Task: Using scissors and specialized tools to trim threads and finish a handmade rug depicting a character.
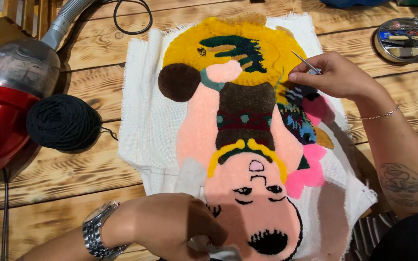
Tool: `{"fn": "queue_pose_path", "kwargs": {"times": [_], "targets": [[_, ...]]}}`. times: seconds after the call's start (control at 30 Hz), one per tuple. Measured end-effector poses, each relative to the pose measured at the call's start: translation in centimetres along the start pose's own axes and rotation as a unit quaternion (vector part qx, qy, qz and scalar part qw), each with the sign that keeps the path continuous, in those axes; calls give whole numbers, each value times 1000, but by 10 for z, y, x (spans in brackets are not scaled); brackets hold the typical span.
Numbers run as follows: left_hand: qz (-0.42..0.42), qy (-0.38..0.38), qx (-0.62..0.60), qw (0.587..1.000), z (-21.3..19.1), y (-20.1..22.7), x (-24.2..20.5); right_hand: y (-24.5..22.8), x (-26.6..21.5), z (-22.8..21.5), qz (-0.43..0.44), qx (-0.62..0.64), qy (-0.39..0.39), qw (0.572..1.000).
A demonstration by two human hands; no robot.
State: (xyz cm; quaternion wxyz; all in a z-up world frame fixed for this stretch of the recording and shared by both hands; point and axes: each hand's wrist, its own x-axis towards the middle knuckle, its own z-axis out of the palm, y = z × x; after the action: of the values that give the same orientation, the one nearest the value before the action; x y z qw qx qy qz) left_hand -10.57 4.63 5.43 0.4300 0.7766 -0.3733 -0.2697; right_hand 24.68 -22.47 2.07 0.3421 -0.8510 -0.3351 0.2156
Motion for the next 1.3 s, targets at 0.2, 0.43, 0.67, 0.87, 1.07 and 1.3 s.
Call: {"fn": "queue_pose_path", "kwargs": {"times": [0.2, 0.43, 0.67, 0.87, 1.07, 1.3], "targets": [[7, 2, 12, 1000, 0, 1, -1, 1, 5, 4, 20, -20, 3, 1000], [-42, -17, -3, 999, -14, 9, 1, 2, 6, 7, 24, -6, -9, 1000], [-59, -49, -15, 997, -23, 13, 4, -16, -6, 15, -26, 4, -97, 995], [5, -56, -5, 998, -15, 8, 0, -28, -15, 23, -50, 16, -155, 987], [12, -41, 7, 999, -28, 22, 1, -35, -22, 32, -28, 65, -202, 977], [-42, 19, -38, 998, -79, 24, 7, -55, -35, 59, -117, 206, -329, 914]]}}
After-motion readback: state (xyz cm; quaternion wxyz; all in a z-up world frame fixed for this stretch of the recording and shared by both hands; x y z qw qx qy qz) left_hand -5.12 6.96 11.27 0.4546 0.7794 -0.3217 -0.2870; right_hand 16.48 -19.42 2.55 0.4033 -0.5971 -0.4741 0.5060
